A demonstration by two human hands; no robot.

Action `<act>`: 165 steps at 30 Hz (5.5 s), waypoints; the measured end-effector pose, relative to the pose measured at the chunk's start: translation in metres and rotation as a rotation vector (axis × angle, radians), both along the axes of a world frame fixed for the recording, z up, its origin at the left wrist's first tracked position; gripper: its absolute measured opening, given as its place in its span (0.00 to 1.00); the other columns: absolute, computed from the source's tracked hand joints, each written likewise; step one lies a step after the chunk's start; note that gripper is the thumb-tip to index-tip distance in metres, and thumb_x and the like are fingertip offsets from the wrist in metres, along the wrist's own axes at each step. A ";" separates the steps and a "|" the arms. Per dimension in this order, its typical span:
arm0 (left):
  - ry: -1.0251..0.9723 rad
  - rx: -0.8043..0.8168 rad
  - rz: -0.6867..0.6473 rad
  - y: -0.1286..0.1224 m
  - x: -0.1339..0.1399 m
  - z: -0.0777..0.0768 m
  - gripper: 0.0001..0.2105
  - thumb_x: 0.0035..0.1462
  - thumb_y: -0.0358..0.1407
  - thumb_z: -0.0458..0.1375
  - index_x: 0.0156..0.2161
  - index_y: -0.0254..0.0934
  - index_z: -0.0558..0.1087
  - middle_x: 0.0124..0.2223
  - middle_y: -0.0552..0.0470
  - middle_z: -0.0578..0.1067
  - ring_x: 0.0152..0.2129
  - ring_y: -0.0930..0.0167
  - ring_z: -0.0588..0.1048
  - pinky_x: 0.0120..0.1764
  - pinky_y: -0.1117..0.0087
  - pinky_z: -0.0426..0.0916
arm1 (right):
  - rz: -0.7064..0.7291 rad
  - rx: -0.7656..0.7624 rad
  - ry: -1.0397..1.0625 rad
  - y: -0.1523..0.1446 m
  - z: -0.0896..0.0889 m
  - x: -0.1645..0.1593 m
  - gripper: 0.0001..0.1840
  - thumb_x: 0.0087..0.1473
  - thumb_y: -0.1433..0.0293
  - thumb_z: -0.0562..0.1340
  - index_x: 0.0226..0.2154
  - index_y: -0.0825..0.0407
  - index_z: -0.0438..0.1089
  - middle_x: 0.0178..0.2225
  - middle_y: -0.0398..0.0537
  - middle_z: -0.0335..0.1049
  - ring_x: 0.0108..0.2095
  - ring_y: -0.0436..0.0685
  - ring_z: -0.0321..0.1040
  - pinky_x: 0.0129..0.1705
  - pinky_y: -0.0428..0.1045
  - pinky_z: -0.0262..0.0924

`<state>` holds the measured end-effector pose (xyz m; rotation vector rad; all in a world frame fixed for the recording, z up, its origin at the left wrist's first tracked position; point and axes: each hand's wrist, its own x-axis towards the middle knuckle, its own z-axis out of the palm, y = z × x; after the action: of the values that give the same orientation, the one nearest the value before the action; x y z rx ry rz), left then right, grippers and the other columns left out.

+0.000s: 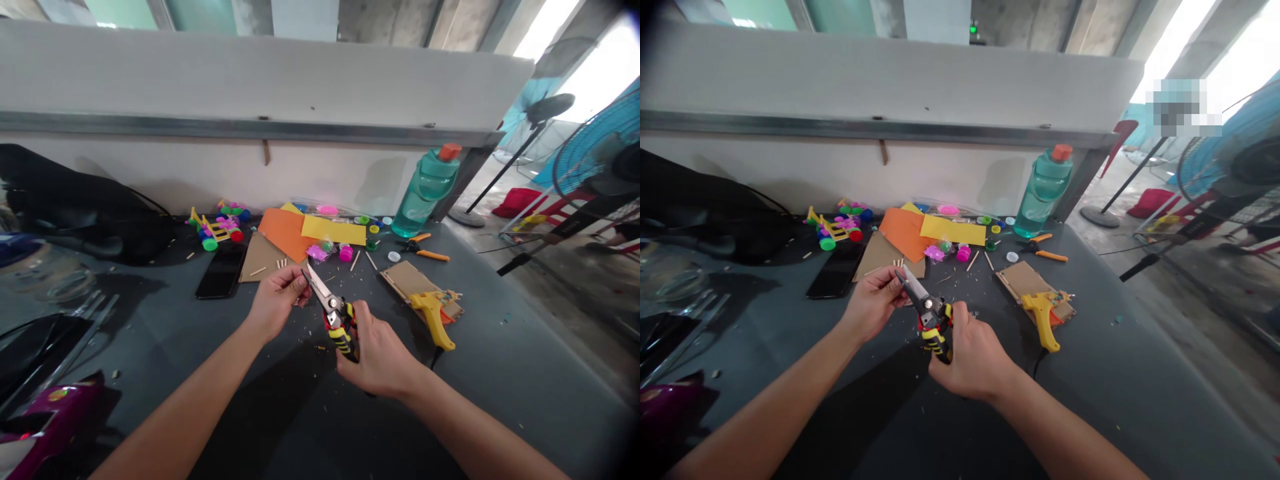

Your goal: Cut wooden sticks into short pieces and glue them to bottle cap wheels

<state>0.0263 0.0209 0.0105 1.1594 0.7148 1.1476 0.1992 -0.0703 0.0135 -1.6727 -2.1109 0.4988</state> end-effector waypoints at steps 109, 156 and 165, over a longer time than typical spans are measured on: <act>0.703 0.178 -0.099 -0.032 0.019 -0.026 0.08 0.51 0.39 0.56 0.33 0.38 0.74 0.29 0.51 0.74 0.27 0.69 0.72 0.29 0.71 0.65 | -0.171 0.109 0.604 0.025 -0.037 0.001 0.05 0.48 0.71 0.60 0.28 0.51 0.74 0.29 0.45 0.74 0.32 0.54 0.69 0.36 0.48 0.62; 0.617 0.053 -0.239 -0.025 0.020 -0.028 0.15 0.55 0.44 0.52 0.33 0.34 0.73 0.26 0.55 0.69 0.15 0.79 0.63 0.17 0.78 0.59 | -0.312 -0.364 1.004 0.033 -0.017 0.019 0.13 0.39 0.61 0.66 0.21 0.56 0.74 0.17 0.41 0.64 0.16 0.43 0.45 0.18 0.44 0.37; 0.766 0.442 -0.103 -0.029 0.020 -0.031 0.07 0.53 0.36 0.57 0.28 0.36 0.74 0.28 0.54 0.73 0.27 0.73 0.70 0.31 0.73 0.62 | -0.257 -0.186 0.824 0.032 -0.025 0.009 0.05 0.41 0.66 0.65 0.24 0.51 0.75 0.25 0.43 0.74 0.28 0.52 0.67 0.32 0.46 0.59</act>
<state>0.0467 -0.0076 -0.0207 2.0341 0.9809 0.7703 0.2083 -0.0379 -0.0119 -1.4383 -1.2679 1.0955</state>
